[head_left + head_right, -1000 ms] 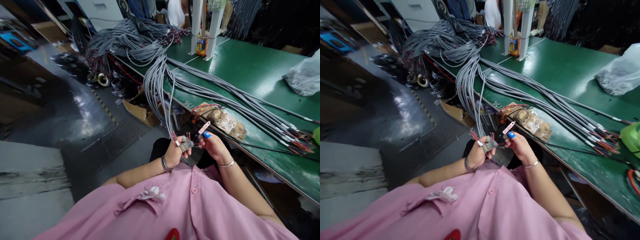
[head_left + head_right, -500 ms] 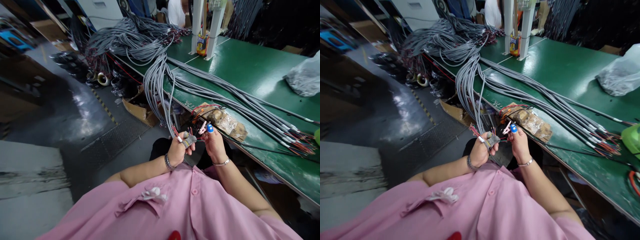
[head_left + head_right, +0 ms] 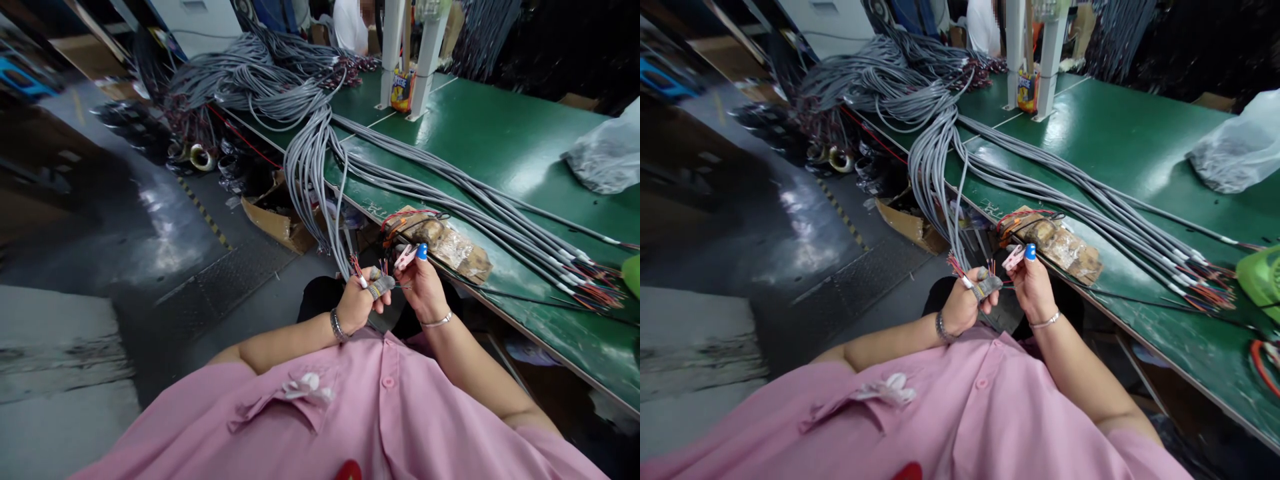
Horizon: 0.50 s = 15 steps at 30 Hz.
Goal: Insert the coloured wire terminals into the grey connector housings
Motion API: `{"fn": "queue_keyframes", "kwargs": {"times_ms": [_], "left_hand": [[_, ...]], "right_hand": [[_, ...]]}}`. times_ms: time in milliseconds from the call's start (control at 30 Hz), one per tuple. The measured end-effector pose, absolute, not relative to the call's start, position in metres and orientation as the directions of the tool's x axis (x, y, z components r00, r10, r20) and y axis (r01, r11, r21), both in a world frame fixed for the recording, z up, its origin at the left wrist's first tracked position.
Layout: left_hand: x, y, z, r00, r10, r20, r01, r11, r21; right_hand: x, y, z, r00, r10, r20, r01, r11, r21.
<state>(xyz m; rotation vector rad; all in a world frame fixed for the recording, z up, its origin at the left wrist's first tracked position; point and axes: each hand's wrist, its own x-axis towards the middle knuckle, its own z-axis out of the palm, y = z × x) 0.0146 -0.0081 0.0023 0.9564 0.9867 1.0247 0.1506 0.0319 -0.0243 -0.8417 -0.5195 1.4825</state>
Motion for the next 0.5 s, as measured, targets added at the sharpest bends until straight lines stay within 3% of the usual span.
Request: {"fn": "queue_keyframes", "kwargs": {"times_ms": [200,367,500], "left_hand": [[0.010,-0.010,-0.005,0.209,0.966,-0.151,-0.232,0.199,0.952],[0.000,-0.015,-0.014,0.237,0.961,-0.140,-0.190,0.187,0.964],[-0.004,-0.016,-0.016,0.311,0.939,-0.147,-0.066,0.176,0.982]], "right_hand": [[0.157,0.023,-0.024,-0.121,0.969,-0.213,-0.636,-0.241,-0.733],[0.175,0.011,-0.024,-0.366,0.903,-0.225,-0.438,-0.380,-0.814],[0.180,0.006,-0.018,-0.368,0.910,-0.189,-0.257,-0.295,-0.920]]}}
